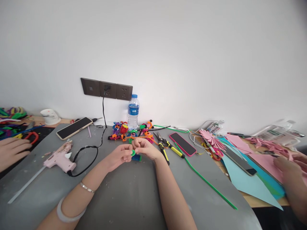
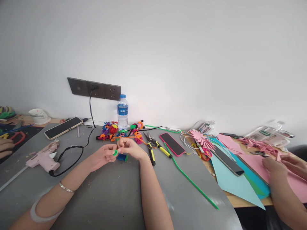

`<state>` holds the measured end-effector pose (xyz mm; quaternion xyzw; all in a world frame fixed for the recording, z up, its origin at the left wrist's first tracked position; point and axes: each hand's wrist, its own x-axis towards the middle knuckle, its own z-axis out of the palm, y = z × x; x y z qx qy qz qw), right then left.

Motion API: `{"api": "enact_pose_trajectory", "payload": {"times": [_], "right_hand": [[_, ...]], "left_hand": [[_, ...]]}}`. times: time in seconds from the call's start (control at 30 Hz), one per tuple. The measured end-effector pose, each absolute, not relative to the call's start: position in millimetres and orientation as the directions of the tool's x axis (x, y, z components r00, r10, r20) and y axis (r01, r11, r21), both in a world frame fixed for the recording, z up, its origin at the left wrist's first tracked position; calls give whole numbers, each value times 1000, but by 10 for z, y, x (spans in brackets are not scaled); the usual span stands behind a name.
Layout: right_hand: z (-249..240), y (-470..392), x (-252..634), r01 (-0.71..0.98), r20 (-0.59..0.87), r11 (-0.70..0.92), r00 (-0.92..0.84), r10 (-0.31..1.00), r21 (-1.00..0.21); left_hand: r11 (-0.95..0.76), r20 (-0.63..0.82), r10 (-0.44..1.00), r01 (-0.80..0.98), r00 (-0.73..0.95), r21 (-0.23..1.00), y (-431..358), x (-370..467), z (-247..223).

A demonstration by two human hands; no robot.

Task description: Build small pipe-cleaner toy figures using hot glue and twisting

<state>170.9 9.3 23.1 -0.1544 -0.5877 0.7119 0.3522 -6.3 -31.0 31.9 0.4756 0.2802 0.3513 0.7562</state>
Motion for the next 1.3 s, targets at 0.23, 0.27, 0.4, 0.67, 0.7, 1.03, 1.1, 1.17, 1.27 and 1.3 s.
{"api": "enact_pose_trajectory", "payload": {"times": [0.23, 0.27, 0.4, 0.67, 0.7, 1.03, 1.1, 1.17, 1.27, 1.3], "right_hand": [[199, 106, 1714, -319, 188, -70, -706, 683, -945], [196, 107, 1715, -319, 188, -68, -706, 683, -945], [193, 110, 1716, -318, 186, -69, -703, 687, -945], [201, 103, 1715, -311, 183, -67, -704, 686, -948], [198, 104, 1716, -310, 182, -65, -703, 688, -948], [203, 104, 1712, -340, 207, -63, -700, 684, -938], [206, 101, 1711, -336, 205, -60, -696, 688, -940], [208, 100, 1711, -325, 195, -60, -694, 693, -944], [212, 98, 1712, -312, 179, -68, -697, 694, -948], [214, 98, 1712, -310, 178, -69, -699, 693, -948]], "left_hand": [[300, -90, 797, -263, 597, 917, -335, -67, 364], [300, -91, 798, -262, 596, 917, -336, -66, 364], [300, -93, 796, -256, 598, 919, -321, -65, 333], [297, -80, 797, -273, 599, 915, -308, -63, 306], [299, -84, 797, -271, 598, 915, -310, -61, 310], [303, -91, 802, -270, 591, 914, -308, -60, 300], [302, -91, 802, -270, 590, 914, -304, -60, 291], [302, -91, 801, -268, 591, 915, -302, -60, 287], [306, -98, 802, -265, 590, 914, -305, -60, 294], [307, -99, 803, -264, 588, 914, -307, -61, 297]]}}
